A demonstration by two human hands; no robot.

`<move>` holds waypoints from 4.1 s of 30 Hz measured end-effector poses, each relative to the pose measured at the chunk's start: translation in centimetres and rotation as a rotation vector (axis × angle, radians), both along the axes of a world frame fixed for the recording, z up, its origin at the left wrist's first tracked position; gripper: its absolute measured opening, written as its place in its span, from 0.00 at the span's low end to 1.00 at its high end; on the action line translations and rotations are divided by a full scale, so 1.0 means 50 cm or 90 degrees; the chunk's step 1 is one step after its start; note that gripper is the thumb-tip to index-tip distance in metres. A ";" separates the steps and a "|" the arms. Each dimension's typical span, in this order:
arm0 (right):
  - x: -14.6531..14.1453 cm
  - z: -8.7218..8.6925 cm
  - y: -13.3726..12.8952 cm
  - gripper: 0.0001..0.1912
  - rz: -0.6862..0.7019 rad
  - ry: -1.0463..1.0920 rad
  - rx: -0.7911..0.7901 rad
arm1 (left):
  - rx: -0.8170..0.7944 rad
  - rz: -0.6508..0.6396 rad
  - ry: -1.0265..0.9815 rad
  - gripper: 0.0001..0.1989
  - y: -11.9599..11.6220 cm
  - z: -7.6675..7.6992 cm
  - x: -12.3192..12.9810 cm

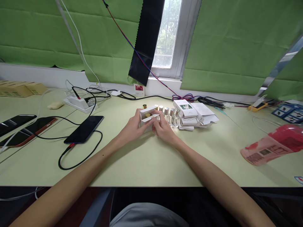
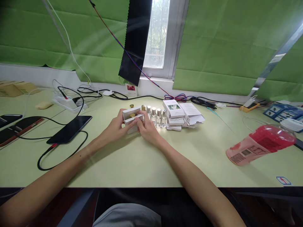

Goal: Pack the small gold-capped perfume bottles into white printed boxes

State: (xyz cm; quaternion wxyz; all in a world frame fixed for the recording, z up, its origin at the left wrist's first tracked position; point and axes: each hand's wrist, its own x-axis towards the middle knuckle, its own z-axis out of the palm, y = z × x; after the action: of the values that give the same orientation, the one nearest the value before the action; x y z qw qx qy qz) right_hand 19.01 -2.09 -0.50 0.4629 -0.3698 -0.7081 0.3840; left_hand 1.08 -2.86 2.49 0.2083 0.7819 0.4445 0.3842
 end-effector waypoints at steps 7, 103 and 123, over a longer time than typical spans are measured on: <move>0.000 -0.002 0.002 0.20 -0.001 0.001 -0.004 | 0.000 -0.002 0.000 0.23 0.000 -0.001 0.000; 0.001 -0.003 0.002 0.19 -0.005 0.004 0.020 | -0.032 -0.008 0.034 0.27 0.004 0.001 -0.006; 0.001 -0.001 -0.001 0.19 -0.010 0.010 0.014 | -0.042 -0.006 0.037 0.27 0.006 0.001 -0.007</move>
State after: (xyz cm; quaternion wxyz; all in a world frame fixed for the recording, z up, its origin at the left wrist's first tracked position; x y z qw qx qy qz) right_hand 19.07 -2.12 -0.55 0.4755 -0.3672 -0.7059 0.3751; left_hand 0.72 -2.56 2.54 0.2230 0.7876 0.4590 0.3453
